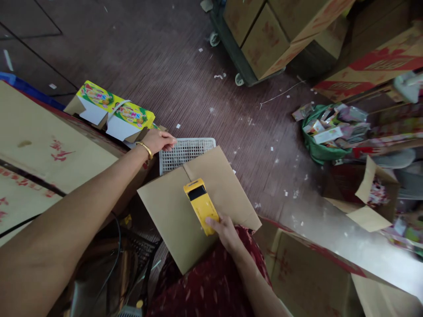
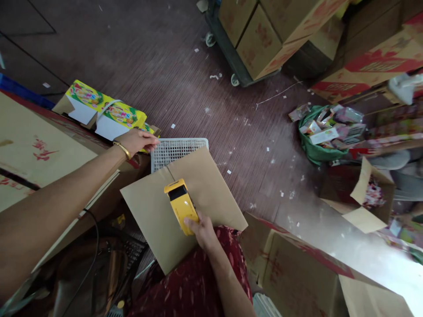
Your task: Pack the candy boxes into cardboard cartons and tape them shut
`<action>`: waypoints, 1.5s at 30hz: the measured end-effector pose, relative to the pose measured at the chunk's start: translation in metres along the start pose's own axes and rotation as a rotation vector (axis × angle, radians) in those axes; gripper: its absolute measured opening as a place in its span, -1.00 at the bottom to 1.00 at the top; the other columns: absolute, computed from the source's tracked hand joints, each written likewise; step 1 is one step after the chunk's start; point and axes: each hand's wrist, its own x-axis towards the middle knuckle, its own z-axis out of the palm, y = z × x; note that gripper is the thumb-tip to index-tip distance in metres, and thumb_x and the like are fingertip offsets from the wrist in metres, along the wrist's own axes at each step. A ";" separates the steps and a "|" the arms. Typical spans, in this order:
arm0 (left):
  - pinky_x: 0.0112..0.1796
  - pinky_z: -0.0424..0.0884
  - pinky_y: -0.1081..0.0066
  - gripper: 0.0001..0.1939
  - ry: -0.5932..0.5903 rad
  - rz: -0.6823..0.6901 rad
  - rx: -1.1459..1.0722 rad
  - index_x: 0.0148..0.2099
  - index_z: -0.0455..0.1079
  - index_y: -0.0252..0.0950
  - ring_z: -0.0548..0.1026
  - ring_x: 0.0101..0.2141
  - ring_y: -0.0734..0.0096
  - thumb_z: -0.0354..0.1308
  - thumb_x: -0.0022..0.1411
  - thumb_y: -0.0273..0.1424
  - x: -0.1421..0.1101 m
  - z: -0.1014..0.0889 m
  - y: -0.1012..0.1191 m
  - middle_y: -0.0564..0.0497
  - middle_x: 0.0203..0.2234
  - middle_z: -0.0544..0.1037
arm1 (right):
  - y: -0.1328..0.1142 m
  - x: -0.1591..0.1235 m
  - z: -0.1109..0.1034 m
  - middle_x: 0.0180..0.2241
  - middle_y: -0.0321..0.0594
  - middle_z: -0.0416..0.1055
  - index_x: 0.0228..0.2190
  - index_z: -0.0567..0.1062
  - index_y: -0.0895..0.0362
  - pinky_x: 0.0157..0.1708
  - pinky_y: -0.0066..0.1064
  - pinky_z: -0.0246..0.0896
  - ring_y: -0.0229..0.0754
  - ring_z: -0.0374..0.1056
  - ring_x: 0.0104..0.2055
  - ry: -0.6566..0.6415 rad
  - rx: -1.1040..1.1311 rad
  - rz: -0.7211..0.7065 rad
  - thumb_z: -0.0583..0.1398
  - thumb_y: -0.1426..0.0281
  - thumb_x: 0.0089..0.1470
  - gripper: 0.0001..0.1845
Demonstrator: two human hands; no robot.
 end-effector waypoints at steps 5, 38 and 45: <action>-0.46 0.39 0.54 -0.90 0.015 0.031 0.098 -0.38 0.47 -0.39 0.38 -0.60 0.57 0.16 0.09 -0.45 0.023 0.002 -0.007 0.07 -0.62 0.45 | -0.006 0.027 0.008 -0.50 -0.25 0.43 -0.35 0.46 0.20 -0.53 -0.47 0.19 -0.28 0.30 -0.54 0.023 0.044 -0.008 0.29 0.07 -0.11 -0.56; -0.17 0.34 0.27 -0.59 -0.375 0.066 0.809 0.05 0.39 -0.23 0.45 -0.19 0.14 0.02 0.15 -0.37 0.079 0.068 -0.178 -0.14 -0.19 0.47 | -0.029 0.044 0.025 -0.56 -0.27 0.29 -0.48 0.44 0.22 -0.56 -0.50 0.08 -0.33 0.15 -0.55 0.131 0.035 0.261 0.29 -0.05 -0.17 -0.45; 0.20 0.04 0.32 -0.37 -0.574 0.343 0.369 0.34 0.04 -0.21 0.14 0.23 0.29 -0.40 0.36 -0.10 0.091 0.108 -0.151 -0.01 0.27 0.17 | -0.033 0.043 0.026 -0.50 -0.22 0.34 -0.42 0.50 0.23 -0.49 -0.49 0.08 -0.30 0.15 -0.47 0.103 0.043 0.251 0.27 -0.02 -0.09 -0.49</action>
